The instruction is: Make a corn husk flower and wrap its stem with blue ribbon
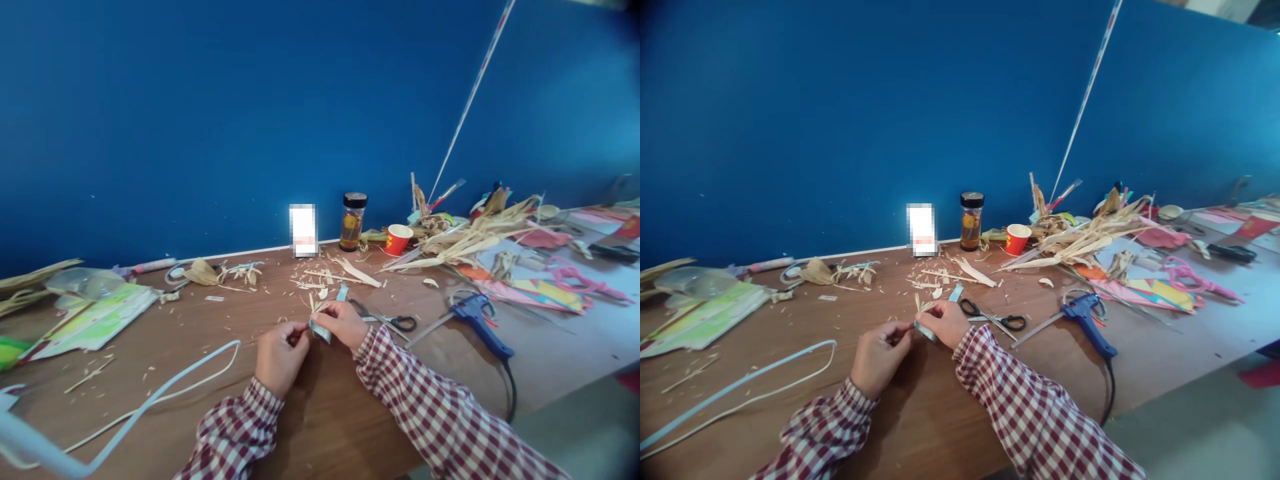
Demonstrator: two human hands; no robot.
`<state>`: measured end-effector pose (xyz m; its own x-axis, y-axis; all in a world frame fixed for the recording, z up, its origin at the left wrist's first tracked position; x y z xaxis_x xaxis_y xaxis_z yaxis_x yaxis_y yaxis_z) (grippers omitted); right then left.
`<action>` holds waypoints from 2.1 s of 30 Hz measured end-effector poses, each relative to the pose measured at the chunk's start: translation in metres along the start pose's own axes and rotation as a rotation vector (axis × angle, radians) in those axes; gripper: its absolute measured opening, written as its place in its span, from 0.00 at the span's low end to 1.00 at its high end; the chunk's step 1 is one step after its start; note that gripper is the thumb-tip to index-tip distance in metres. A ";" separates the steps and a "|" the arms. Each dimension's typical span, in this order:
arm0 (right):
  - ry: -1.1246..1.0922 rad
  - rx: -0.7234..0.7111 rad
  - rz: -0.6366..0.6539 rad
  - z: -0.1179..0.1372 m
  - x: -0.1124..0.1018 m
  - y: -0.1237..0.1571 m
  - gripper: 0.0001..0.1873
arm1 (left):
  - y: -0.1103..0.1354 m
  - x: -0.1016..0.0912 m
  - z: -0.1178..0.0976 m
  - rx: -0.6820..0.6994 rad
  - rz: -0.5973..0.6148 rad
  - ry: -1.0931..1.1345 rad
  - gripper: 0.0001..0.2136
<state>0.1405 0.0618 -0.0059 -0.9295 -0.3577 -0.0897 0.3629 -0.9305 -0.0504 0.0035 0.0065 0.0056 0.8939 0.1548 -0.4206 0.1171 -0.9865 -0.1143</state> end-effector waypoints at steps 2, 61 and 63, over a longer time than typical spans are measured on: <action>0.030 -0.005 -0.016 -0.002 -0.001 0.000 0.12 | 0.001 0.002 0.000 -0.005 0.004 0.029 0.08; -0.150 -0.029 0.123 0.006 -0.004 -0.003 0.14 | -0.001 -0.009 -0.017 -0.016 0.064 0.087 0.10; -0.171 -0.024 0.110 0.004 -0.002 -0.003 0.14 | 0.001 -0.008 -0.018 0.003 0.024 0.048 0.10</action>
<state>0.1409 0.0649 -0.0012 -0.8809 -0.4675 0.0738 0.4627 -0.8835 -0.0736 0.0038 0.0036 0.0251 0.9161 0.1284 -0.3798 0.0941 -0.9897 -0.1076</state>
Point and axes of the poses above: each hand's wrist, its own y-axis away from the middle knuckle, its own x-axis out of the palm, z = x × y, the point moved 3 cm from there along -y, towards the middle knuckle, and after that the axes turned 4 degrees about -x, right-handed, at the moved point
